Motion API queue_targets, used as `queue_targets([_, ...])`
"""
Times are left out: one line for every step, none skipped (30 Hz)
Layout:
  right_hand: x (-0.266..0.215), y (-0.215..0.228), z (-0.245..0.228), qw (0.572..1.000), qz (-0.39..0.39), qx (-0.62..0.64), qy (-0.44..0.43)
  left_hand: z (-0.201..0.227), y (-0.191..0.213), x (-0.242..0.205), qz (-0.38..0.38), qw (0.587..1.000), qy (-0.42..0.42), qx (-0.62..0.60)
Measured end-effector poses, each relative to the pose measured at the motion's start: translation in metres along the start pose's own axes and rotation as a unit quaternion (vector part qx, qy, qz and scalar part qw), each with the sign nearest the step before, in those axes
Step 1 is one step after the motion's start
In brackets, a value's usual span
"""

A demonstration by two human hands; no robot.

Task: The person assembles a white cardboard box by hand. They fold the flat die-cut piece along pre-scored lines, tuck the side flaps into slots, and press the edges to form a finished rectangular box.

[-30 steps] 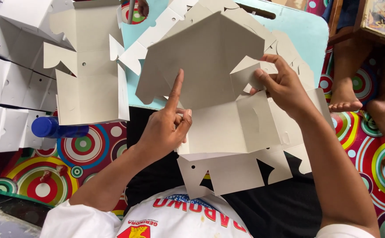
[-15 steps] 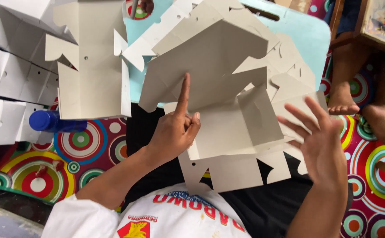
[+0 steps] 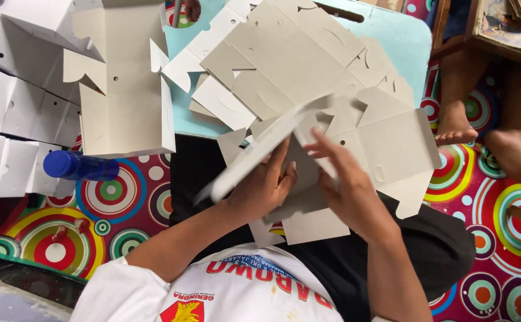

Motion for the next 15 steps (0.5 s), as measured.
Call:
queue_targets([0.000, -0.005, 0.000, 1.000, 0.001, 0.000, 0.001, 0.011, 0.008, 0.005, 0.000, 1.000, -0.001, 0.001])
queue_targets([-0.001, -0.009, -0.005, 1.000, 0.005, -0.002, 0.028, 0.022, 0.016, 0.009, -0.005, 0.999, -0.002, 0.053])
queue_targets([-0.002, -0.014, -0.009, 0.998, 0.009, -0.004, 0.056, 0.033, 0.023, 0.013, -0.009, 0.994, -0.004, 0.105])
queue_targets([-0.003, -0.017, -0.008, 0.998, 0.007, -0.002, 0.055, 0.024, 0.018, 0.013, -0.011, 0.994, -0.001, 0.105])
queue_targets([-0.005, -0.016, -0.007, 0.998, 0.030, 0.007, 0.063, 0.011, 0.011, 0.013, -0.032, 0.984, 0.025, 0.172])
queue_targets([-0.007, -0.016, -0.007, 0.996, 0.050, 0.017, 0.070, -0.002, 0.004, 0.012, -0.053, 0.968, 0.053, 0.237])
queue_targets([-0.007, -0.015, -0.007, 0.996, 0.047, 0.020, 0.067, -0.006, 0.004, 0.012, -0.055, 0.968, 0.058, 0.237])
queue_targets([-0.008, -0.011, -0.006, 0.996, 0.059, 0.025, 0.059, -0.004, 0.008, 0.013, -0.021, 0.968, 0.023, 0.250])
queue_targets([-0.008, -0.008, -0.005, 0.996, 0.070, 0.028, 0.049, -0.001, 0.011, 0.013, 0.013, 0.965, -0.011, 0.262])
queue_targets([-0.008, -0.012, -0.004, 0.996, 0.069, 0.031, 0.048, -0.009, 0.010, 0.014, 0.010, 0.965, -0.008, 0.262])
queue_targets([-0.008, -0.009, -0.005, 0.992, 0.115, -0.004, 0.052, -0.014, 0.009, 0.014, 0.006, 0.968, -0.019, 0.251])
queue_targets([-0.008, -0.006, -0.005, 0.984, 0.163, -0.041, 0.059, -0.020, 0.007, 0.017, 0.003, 0.970, -0.031, 0.240])
queue_targets([-0.013, -0.004, -0.001, 0.984, 0.163, -0.040, 0.058, -0.012, 0.013, 0.021, 0.002, 0.970, -0.031, 0.241])
queue_targets([-0.017, -0.003, 0.008, 0.988, 0.152, 0.038, 0.019, -0.004, 0.019, 0.026, 0.006, 0.975, -0.029, 0.220])
queue_targets([-0.021, -0.003, 0.018, 0.983, 0.139, 0.115, -0.019, 0.003, 0.025, 0.031, 0.011, 0.980, -0.027, 0.198])
Point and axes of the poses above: each hand's wrist, its own x-axis towards the middle knuckle, its own y-axis out of the back of the hand, z = x × y, the point moved 7 cm from there along x, towards the middle knuckle, and after that the axes turned 14 degrees about -x, right-handed, at the moved point
